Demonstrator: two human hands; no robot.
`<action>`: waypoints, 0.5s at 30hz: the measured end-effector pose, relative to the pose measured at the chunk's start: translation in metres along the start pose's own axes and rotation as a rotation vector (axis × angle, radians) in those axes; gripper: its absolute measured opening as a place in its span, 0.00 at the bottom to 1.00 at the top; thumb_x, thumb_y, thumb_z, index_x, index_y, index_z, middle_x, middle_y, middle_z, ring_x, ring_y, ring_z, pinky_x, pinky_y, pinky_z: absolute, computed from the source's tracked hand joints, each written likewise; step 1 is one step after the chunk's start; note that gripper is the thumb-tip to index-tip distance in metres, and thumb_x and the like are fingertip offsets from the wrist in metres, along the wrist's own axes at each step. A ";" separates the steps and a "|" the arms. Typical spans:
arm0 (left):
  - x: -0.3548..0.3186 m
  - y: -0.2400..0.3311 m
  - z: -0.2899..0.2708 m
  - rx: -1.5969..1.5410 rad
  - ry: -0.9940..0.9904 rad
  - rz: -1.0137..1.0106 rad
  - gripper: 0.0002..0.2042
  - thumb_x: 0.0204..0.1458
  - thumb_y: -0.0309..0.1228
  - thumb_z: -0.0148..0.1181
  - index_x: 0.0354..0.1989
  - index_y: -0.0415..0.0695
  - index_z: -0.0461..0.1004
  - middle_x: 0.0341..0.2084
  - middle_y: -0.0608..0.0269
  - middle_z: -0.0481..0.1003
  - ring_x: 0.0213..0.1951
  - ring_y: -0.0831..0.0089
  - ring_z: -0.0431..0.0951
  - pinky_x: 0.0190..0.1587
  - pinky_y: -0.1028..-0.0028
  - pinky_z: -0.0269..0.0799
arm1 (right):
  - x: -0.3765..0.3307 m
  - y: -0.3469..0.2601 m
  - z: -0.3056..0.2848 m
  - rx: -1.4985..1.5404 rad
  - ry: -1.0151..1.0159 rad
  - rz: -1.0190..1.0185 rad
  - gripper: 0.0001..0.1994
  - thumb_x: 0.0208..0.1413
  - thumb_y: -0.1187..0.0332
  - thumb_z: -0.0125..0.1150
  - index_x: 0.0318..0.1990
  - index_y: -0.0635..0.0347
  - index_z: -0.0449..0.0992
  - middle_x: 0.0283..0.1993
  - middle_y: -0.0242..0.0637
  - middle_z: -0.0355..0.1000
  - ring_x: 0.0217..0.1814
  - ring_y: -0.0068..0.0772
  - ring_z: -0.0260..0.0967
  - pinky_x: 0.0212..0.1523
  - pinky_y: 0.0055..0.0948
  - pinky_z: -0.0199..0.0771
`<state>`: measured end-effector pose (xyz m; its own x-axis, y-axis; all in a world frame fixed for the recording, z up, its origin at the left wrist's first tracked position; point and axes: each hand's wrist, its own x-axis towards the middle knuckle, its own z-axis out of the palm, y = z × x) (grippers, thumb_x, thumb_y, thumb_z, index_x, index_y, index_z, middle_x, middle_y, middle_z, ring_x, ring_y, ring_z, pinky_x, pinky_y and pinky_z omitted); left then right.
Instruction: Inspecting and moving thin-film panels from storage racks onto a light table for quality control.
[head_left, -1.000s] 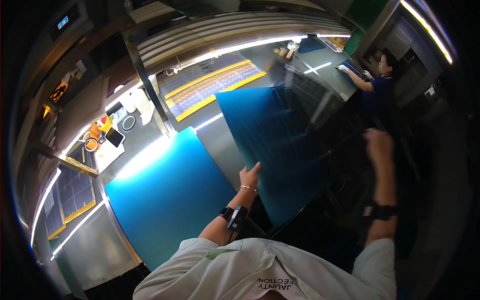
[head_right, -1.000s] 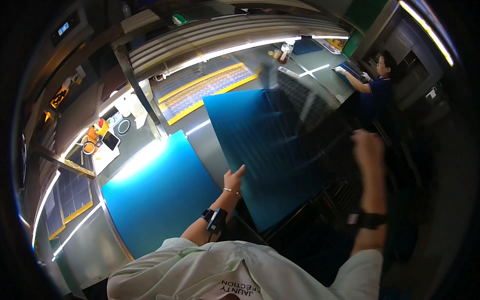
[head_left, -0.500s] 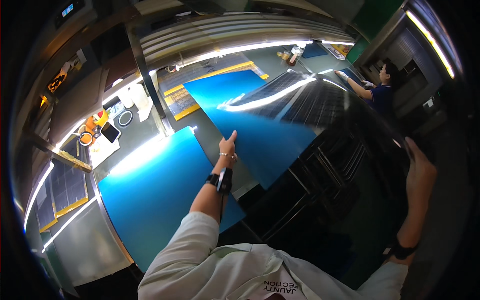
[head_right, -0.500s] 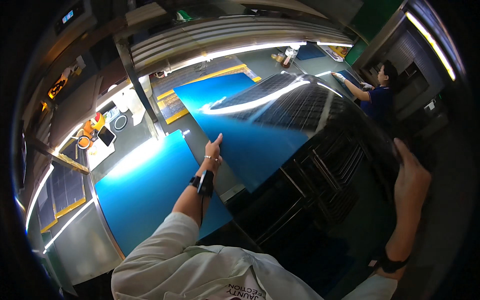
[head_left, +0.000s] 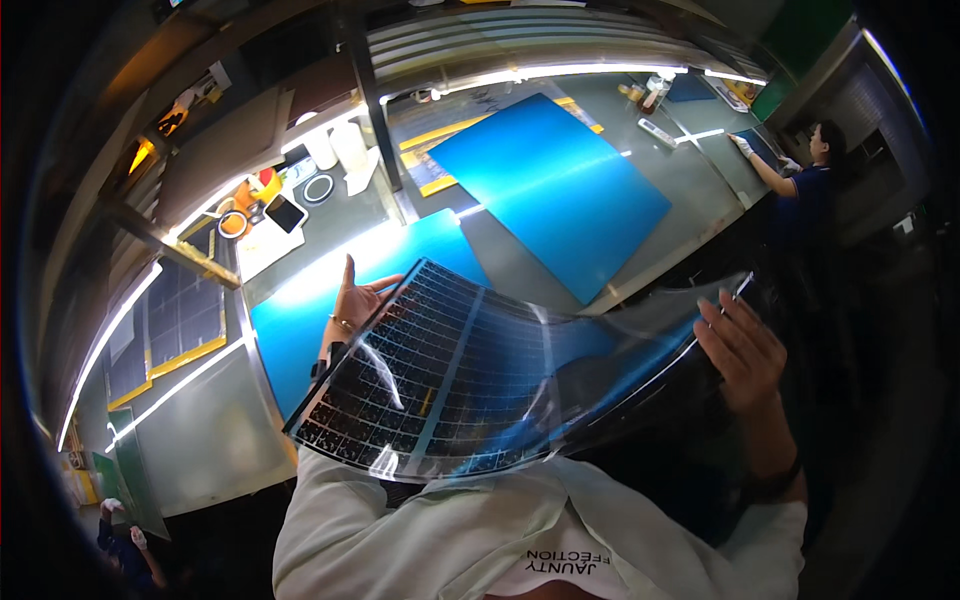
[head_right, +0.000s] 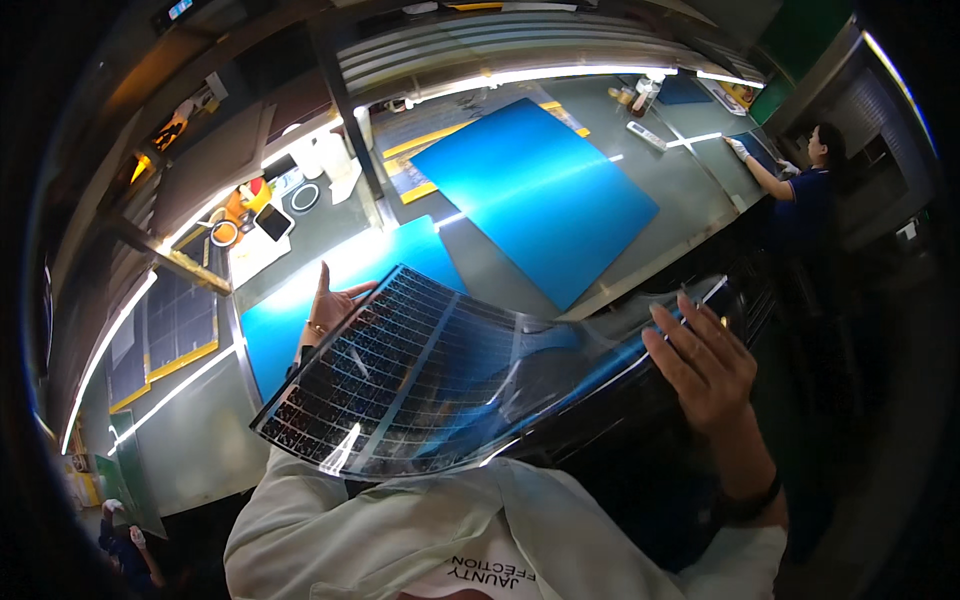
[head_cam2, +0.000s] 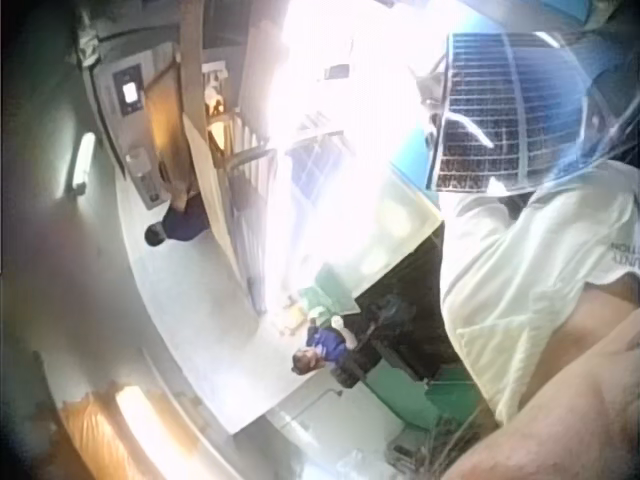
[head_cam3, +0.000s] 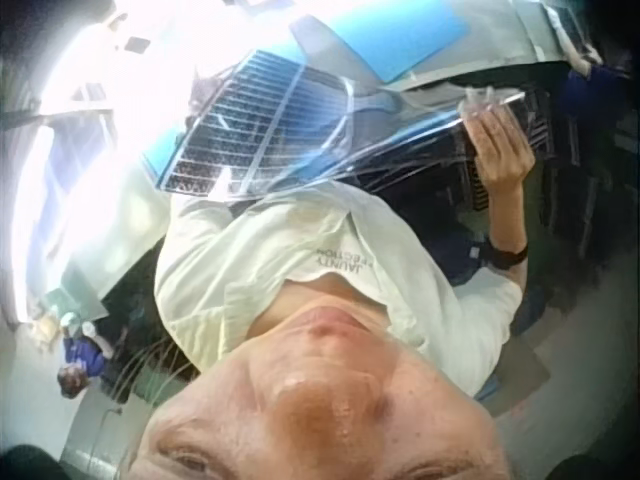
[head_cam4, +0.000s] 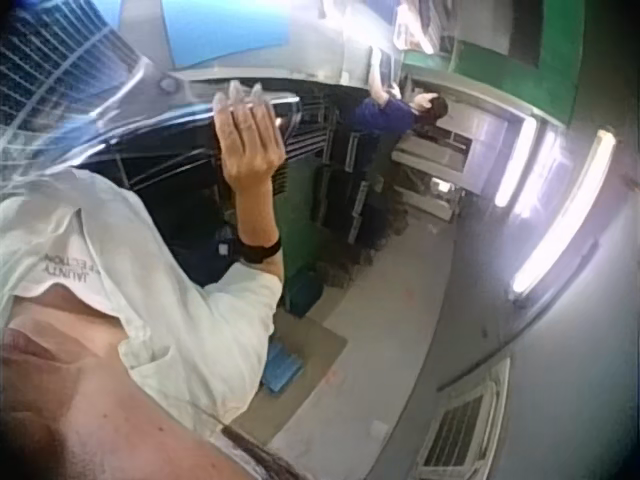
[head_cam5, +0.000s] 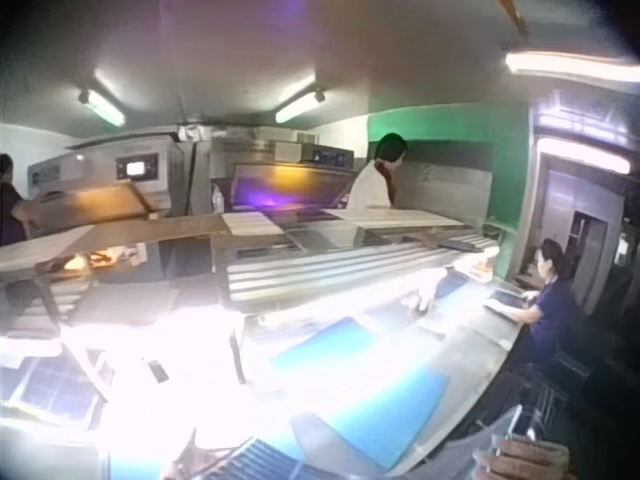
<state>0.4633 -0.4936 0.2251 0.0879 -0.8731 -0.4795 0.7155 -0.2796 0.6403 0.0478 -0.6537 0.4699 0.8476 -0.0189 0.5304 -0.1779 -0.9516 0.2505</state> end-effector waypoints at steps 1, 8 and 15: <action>-0.011 0.000 -0.016 0.065 -0.001 -0.074 0.12 0.46 0.34 0.60 0.36 0.39 0.73 0.25 0.64 0.73 0.25 0.74 0.72 0.28 0.78 0.69 | 0.010 -0.004 0.001 0.015 0.021 -0.028 0.07 0.49 0.73 0.56 0.37 0.58 0.75 0.40 0.40 0.74 0.48 0.42 0.70 0.45 0.36 0.73; -0.061 -0.069 -0.020 0.424 -0.047 -0.239 0.13 0.50 0.31 0.57 0.42 0.39 0.71 0.25 0.66 0.74 0.23 0.80 0.71 0.26 0.82 0.68 | 0.089 -0.038 -0.029 -0.042 0.043 -0.174 0.08 0.50 0.72 0.53 0.38 0.59 0.75 0.40 0.41 0.74 0.46 0.41 0.71 0.46 0.35 0.72; -0.210 -0.037 -0.095 0.150 0.525 0.360 0.12 0.53 0.28 0.52 0.46 0.41 0.68 0.30 0.65 0.73 0.30 0.78 0.74 0.31 0.78 0.72 | 0.062 -0.082 0.016 0.186 -0.159 -0.031 0.11 0.47 0.73 0.51 0.38 0.57 0.76 0.42 0.39 0.73 0.46 0.37 0.71 0.48 0.37 0.69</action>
<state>0.4847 -0.2620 0.2451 0.6576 -0.6223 -0.4246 0.4770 -0.0923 0.8740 0.1233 -0.5821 0.4690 0.9217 -0.0226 0.3872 -0.0678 -0.9923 0.1034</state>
